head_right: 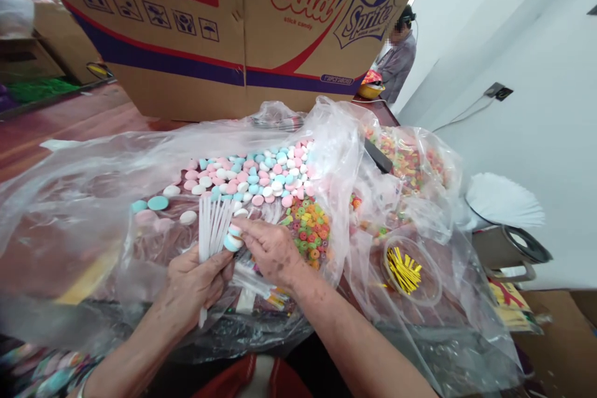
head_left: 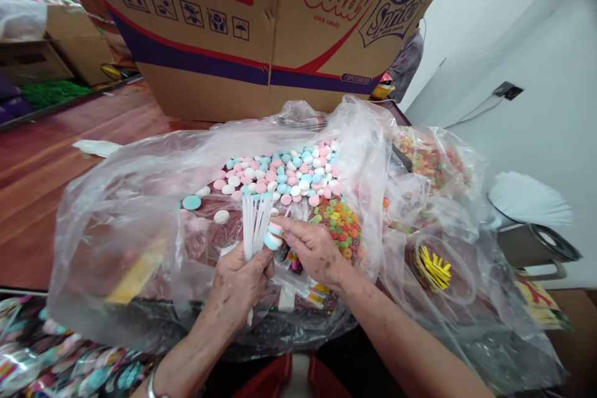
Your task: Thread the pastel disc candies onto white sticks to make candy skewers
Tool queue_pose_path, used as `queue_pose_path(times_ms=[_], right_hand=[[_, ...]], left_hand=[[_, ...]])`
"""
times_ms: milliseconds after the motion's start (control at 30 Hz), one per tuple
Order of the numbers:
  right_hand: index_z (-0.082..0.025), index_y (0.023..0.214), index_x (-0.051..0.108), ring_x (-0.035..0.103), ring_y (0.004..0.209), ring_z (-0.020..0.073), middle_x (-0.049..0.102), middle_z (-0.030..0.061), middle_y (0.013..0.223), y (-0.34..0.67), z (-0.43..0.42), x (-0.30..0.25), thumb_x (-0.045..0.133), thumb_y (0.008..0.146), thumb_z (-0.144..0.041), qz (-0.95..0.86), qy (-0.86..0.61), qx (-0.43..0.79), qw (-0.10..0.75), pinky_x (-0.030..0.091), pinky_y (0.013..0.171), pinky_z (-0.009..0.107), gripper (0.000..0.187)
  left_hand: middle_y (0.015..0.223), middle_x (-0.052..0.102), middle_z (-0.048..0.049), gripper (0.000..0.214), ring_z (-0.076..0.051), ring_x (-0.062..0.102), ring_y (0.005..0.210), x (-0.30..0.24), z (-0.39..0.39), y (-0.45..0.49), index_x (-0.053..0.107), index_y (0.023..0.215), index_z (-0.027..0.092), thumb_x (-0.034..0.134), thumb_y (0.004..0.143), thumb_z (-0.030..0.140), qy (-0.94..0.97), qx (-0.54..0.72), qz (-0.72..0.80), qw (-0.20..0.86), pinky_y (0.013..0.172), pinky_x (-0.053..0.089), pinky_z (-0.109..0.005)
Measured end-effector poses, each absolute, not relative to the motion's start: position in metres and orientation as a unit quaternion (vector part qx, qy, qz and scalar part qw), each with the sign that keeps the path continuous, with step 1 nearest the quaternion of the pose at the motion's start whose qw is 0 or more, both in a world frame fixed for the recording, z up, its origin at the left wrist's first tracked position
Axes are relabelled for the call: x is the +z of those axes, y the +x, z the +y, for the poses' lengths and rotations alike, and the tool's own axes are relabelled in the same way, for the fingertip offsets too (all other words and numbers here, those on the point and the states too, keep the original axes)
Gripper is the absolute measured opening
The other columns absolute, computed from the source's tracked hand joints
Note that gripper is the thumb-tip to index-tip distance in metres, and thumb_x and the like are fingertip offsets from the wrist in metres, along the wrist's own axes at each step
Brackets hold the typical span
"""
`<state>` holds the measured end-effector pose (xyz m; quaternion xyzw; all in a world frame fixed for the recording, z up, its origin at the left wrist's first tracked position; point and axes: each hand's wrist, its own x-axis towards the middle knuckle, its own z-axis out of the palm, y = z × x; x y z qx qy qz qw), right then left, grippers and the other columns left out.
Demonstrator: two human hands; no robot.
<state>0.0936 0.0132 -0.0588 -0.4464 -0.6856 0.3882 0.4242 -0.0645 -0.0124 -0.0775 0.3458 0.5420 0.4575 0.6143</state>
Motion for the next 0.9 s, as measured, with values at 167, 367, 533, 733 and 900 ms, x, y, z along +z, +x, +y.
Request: queue_pose_path(times_ms=[167, 367, 533, 733, 900], right_hand=[[-0.025, 0.132, 0.067, 0.071, 0.11, 0.019, 0.075, 0.0012, 0.123, 0.11, 0.016, -0.041, 0.05, 0.099, -0.035, -0.71, -0.475, 0.358, 0.377, 0.055, 0.098, 0.034, 0.038], [-0.021, 0.111, 0.072, 0.067, 0.095, 0.0201, 0.073, 0.008, 0.107, 0.168, 0.028, -0.018, 0.046, 0.101, -0.022, -0.754, -0.636, 0.088, 0.141, 0.051, 0.085, 0.031, 0.029], [-0.019, 0.105, 0.07, 0.063, 0.097, 0.0231, 0.067, 0.0111, 0.103, 0.169, 0.024, -0.027, 0.048, 0.099, -0.015, -0.776, -0.628, -0.02, -0.056, 0.047, 0.083, 0.031, 0.024], [-0.016, 0.12, 0.065, 0.06, 0.106, 0.03, 0.065, 0.0161, 0.117, 0.147, 0.005, -0.022, 0.049, 0.096, -0.012, -0.773, -0.627, -0.048, -0.083, 0.047, 0.086, 0.037, 0.03], [-0.014, 0.113, 0.066, 0.061, 0.105, 0.0296, 0.068, 0.0152, 0.111, 0.151, 0.005, -0.028, 0.046, 0.094, -0.005, -0.78, -0.619, -0.06, -0.069, 0.046, 0.085, 0.037, 0.029]], left_hand=[[0.037, 0.051, 0.0043, 0.037, -0.008, 0.042, 0.03, -0.073, -0.013, -0.068, 0.06, 0.058, 0.017, 0.071, 0.079, 0.045, 0.404, 0.429, 0.533, 0.607, 0.034, 0.032, -0.018], [0.032, 0.051, 0.002, 0.044, -0.01, 0.044, 0.028, -0.067, -0.014, -0.069, 0.058, 0.055, 0.018, 0.065, 0.083, 0.051, 0.432, 0.389, 0.524, 0.622, 0.035, 0.036, -0.019], [0.033, 0.049, 0.0034, 0.046, -0.007, 0.038, 0.027, -0.069, -0.013, -0.069, 0.057, 0.055, 0.018, 0.066, 0.083, 0.054, 0.458, 0.377, 0.543, 0.594, 0.032, 0.025, -0.017], [0.031, 0.048, 0.0035, 0.042, -0.007, 0.039, 0.028, -0.07, -0.014, -0.07, 0.056, 0.054, 0.018, 0.064, 0.084, 0.047, 0.454, 0.38, 0.543, 0.596, 0.034, 0.027, -0.018], [0.032, 0.049, 0.0033, 0.04, -0.008, 0.04, 0.029, -0.071, -0.014, -0.071, 0.058, 0.055, 0.018, 0.064, 0.084, 0.046, 0.453, 0.38, 0.541, 0.598, 0.035, 0.028, -0.018]])
